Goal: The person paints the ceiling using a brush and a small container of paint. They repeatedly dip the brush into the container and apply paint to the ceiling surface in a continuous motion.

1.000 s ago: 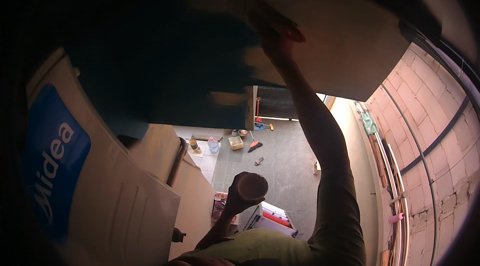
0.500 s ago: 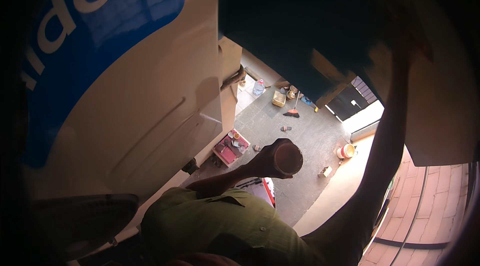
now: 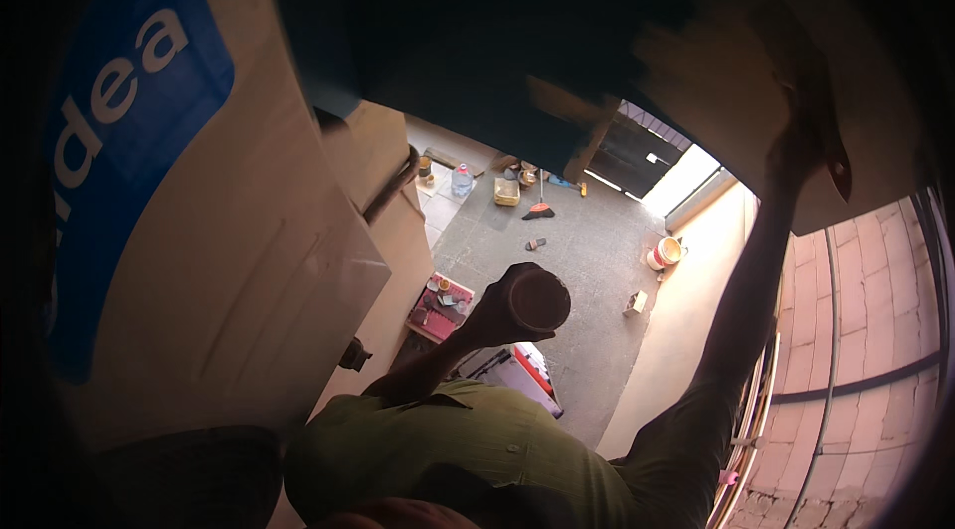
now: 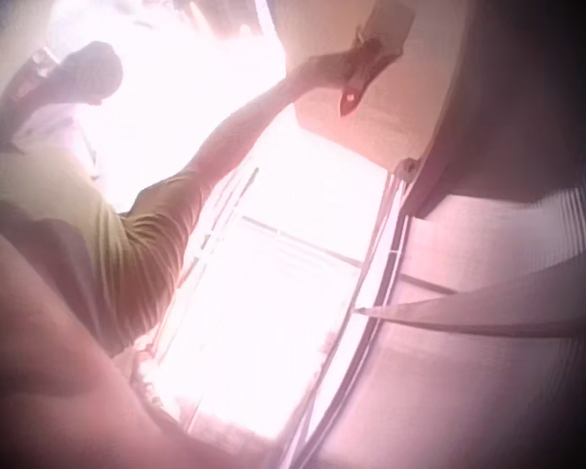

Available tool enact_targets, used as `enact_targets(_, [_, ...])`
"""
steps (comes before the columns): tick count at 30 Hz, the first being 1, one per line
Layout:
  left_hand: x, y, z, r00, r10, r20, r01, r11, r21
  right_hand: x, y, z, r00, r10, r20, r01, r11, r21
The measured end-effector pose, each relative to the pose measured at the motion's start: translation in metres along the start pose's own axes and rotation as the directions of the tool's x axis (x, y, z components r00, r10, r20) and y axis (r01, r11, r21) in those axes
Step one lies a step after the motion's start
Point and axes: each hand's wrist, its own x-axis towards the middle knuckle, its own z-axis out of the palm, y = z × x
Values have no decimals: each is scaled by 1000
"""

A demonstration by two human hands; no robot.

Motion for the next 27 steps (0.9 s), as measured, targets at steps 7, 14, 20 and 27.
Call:
enact_targets(7, [-4,-7,2,999,-23,-35,22,999,-49,6,49,151,992,-39,-117,30,996,-79])
enact_targets(14, [-7,9,-8,996,-4,-94,4,1000,10,48,49,224,988,-151,-30,145,979,-146])
enact_targets(20, [-1,9,-6,999,14,-45,-13,999,30,35,48,142,956,-198,-215,90,898,-430])
enact_targets(27, [4,12,-3,999,44,-6,-44,999,-8,-15,28,-41,944,-47,-327,-94,911,-401])
